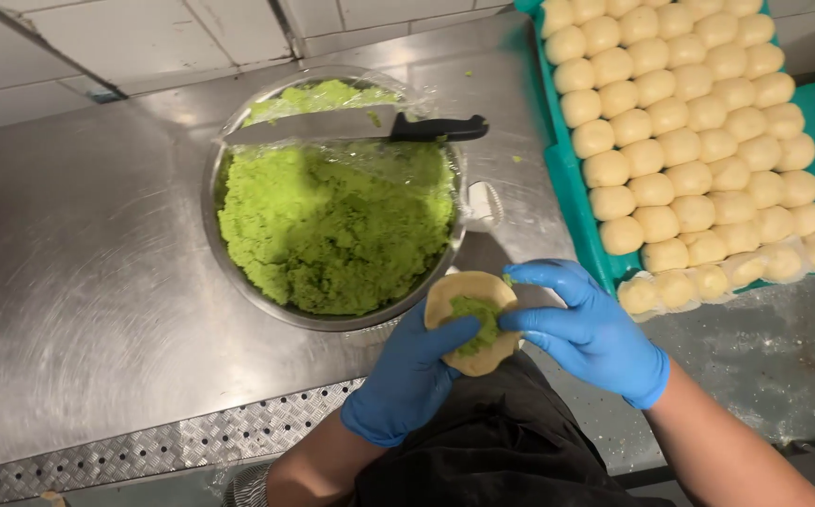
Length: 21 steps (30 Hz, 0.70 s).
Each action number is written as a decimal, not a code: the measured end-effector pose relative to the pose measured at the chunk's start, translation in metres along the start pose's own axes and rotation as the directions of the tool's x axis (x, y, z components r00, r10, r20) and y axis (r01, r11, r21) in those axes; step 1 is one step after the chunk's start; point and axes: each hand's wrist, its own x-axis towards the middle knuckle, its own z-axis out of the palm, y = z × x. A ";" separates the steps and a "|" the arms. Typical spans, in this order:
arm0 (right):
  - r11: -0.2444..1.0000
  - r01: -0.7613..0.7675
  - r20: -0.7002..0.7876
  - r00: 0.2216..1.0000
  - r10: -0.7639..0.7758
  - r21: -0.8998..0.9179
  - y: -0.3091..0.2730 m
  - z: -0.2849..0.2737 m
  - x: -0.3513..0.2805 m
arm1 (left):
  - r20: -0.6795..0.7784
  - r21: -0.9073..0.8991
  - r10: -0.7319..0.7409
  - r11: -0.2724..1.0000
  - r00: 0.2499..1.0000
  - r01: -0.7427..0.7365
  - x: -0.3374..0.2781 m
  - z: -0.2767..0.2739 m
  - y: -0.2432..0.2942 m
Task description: Filling dough balls with a green paste filling and placing them in liners on a tray.
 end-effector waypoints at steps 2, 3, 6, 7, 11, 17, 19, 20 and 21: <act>0.999 -0.038 -0.027 0.999 0.038 0.025 0.001 -0.010 -0.017 | 0.049 0.082 -0.017 0.997 0.999 0.013 0.009 0.009 -0.014; 0.983 -0.123 -0.039 0.991 0.129 0.140 0.002 -0.015 -0.026 | 0.076 0.105 -0.024 0.994 0.997 0.016 0.015 0.016 -0.021; 0.851 -0.334 -0.029 0.926 0.378 0.406 0.021 -0.023 -0.060 | 0.049 0.132 -0.068 0.989 0.997 0.061 0.035 0.038 -0.038; 0.710 -0.445 0.020 0.854 0.520 0.545 0.029 -0.026 -0.075 | -0.013 0.123 -0.100 0.987 0.995 0.101 0.042 0.047 -0.045; 0.414 -0.522 0.091 0.696 0.713 0.745 0.050 -0.056 -0.098 | -0.014 0.134 -0.100 0.986 0.995 0.101 0.069 0.072 -0.080; 0.695 -0.601 -0.031 0.747 0.664 0.395 0.066 -0.115 -0.118 | -0.031 0.314 -0.026 0.949 0.999 0.034 0.107 0.110 -0.132; 0.923 -0.383 -0.070 0.920 0.385 0.029 0.072 -0.129 -0.126 | -0.181 0.407 -0.006 0.910 0.984 0.080 0.118 0.115 -0.153; 0.925 -0.377 -0.058 0.924 0.379 0.037 0.079 -0.134 -0.131 | -0.195 0.402 0.000 0.912 0.981 0.080 0.121 0.122 -0.158; 0.928 -0.366 -0.013 0.930 0.368 0.070 0.085 -0.138 -0.135 | -0.157 0.348 -0.020 0.935 0.987 0.074 0.122 0.129 -0.161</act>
